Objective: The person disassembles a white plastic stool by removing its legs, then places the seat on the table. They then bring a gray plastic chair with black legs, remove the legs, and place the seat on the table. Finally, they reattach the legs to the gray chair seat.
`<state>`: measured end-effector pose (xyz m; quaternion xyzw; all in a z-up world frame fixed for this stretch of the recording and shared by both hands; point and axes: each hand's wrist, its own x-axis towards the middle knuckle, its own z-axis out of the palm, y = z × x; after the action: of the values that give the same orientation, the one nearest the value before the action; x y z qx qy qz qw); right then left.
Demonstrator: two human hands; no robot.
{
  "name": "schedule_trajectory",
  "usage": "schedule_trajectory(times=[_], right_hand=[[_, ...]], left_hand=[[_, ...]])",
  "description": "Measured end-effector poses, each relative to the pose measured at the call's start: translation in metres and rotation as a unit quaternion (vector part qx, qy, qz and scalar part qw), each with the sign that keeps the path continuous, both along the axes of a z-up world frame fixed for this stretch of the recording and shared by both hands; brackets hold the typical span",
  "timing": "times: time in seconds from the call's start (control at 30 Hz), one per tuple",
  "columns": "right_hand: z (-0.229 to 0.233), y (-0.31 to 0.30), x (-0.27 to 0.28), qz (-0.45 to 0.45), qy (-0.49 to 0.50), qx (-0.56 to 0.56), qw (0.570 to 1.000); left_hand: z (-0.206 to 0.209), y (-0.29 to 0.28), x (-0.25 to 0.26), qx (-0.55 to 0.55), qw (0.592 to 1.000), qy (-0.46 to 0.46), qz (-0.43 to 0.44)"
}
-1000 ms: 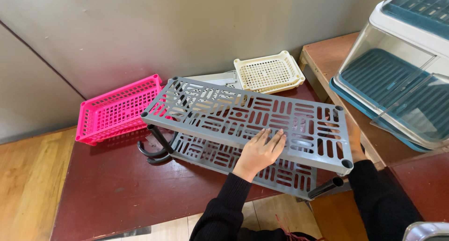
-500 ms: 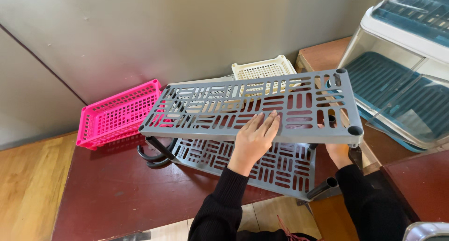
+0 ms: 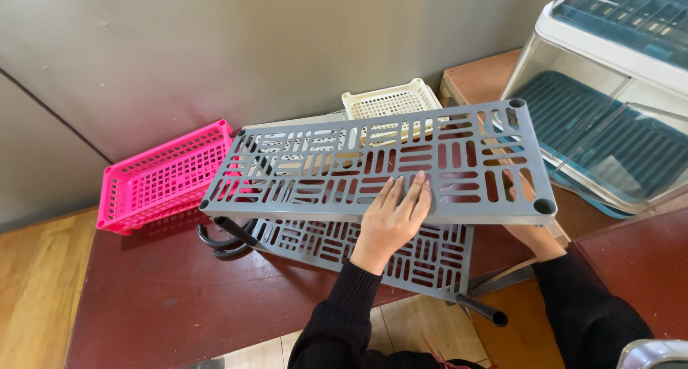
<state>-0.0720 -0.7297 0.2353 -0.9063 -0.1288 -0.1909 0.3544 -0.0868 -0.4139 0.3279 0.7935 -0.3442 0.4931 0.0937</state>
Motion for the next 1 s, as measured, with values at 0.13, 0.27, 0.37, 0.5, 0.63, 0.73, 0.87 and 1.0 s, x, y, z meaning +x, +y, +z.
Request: schedule_trajectory(times=[0.13,0.27,0.37,0.5,0.63,0.73,0.87,1.0], right_hand=[[-0.004,0.009,-0.005,0.039,-0.079,0.147,0.985],[0.011,0.001,-0.004,0.063,0.107,0.606,0.785],[0.031,-0.010,-0.001,0.224,0.220,0.706,0.635],[0.045,-0.007,0.007,0.018,0.302,0.507,0.807],[0.047,-0.004,0.013,-0.014,0.318,0.549,0.773],[0.048,-0.012,0.021,-0.055,0.310,0.597,0.738],[0.040,-0.028,0.031,-0.081,0.284,0.597,0.746],[0.042,-0.039,0.027,-0.089,0.275,0.601,0.745]], left_hand=[[-0.001,-0.003,0.004,0.002,1.000,-0.009,0.003],[-0.013,-0.008,0.008,0.027,1.000,-0.005,-0.005],[-0.027,-0.010,0.010,0.052,0.998,0.003,-0.025],[-0.053,-0.004,0.016,0.099,0.995,-0.013,-0.029],[-0.100,0.012,0.025,0.098,0.970,-0.221,-0.024],[-0.139,0.039,0.052,0.103,0.947,-0.298,-0.060],[-0.179,0.132,0.104,0.117,0.985,-0.128,0.005],[-0.199,0.196,0.139,0.047,0.994,0.043,0.092]])
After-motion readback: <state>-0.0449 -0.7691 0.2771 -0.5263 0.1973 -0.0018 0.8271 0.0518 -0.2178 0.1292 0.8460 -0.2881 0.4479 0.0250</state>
